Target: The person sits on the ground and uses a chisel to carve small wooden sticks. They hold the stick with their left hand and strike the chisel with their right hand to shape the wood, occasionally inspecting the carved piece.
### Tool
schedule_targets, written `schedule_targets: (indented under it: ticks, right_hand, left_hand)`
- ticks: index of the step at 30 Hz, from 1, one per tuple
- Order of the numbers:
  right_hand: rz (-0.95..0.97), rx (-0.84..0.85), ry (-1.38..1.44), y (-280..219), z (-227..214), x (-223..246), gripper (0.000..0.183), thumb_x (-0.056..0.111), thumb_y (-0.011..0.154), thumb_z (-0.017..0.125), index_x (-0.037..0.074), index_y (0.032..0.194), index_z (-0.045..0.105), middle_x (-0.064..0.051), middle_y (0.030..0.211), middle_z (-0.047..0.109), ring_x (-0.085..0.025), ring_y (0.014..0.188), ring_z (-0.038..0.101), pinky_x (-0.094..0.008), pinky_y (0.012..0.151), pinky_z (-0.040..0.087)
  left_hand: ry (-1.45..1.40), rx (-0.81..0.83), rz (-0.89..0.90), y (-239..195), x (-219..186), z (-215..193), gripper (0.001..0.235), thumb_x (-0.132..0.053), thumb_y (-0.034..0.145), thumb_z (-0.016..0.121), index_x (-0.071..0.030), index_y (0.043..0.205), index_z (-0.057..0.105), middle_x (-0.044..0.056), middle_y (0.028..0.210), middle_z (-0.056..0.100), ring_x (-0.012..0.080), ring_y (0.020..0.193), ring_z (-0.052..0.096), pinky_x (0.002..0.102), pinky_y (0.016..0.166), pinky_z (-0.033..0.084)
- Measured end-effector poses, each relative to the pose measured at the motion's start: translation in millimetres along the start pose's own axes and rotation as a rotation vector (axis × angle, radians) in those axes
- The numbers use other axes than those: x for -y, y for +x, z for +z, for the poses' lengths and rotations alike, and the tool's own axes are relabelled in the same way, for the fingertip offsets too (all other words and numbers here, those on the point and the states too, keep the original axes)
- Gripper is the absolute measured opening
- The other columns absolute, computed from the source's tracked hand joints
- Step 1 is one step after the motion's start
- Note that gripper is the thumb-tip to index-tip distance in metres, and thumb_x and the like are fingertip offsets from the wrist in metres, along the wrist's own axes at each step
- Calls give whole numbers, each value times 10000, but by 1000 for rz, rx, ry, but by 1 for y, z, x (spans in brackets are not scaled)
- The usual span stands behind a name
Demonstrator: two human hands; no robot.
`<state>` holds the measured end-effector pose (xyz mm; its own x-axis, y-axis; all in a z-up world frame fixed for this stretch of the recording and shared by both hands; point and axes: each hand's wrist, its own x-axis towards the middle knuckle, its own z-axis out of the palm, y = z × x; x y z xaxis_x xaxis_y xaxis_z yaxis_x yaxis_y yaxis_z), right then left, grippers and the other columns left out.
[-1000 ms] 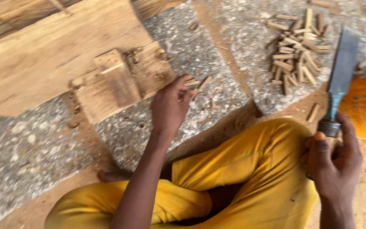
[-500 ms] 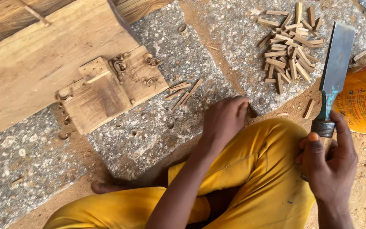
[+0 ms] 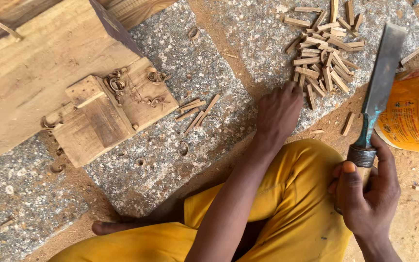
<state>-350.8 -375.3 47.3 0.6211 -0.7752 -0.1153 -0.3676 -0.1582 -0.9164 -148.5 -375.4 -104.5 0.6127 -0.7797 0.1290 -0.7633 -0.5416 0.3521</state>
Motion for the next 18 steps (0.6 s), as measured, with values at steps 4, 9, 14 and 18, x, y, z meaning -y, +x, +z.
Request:
schedule_targets:
  ticks: [4,9,14,18]
  right_hand:
    - [-21,-14,0,-1,0,0,595,190,1090,564,1,1623,378,-78,859,643,-119,653,616,-257,521,473]
    - [-48,-31,-14,-5,3,2,556,135,1103,545,-15,1612,379,-89,839,644,-121,621,616,-268,553,483]
    - [-56,-64,-55,-9,6,9,544,96,1086,567,-27,1587,394,-85,889,649,-124,670,618,-265,565,495]
    - [-161,-57,-113,-14,10,13,514,103,1118,594,-54,1570,408,-80,882,658,-97,662,622,-258,631,499]
  left_hand:
    - [-309,-27,-17,-30,17,-27,184,-39,1029,598,-42,1183,700,142,975,761,136,630,638,272,469,510]
    - [-544,-55,-78,-81,60,-102,268,-22,939,648,-75,1193,717,135,1035,768,132,651,672,265,512,552]
    - [-679,-123,-230,-119,97,-173,200,-58,930,734,-81,1127,757,95,1079,780,130,842,726,282,750,600]
    - [-830,-126,-402,-157,111,-216,232,-47,916,748,-81,1144,767,68,1027,774,114,861,742,256,798,620]
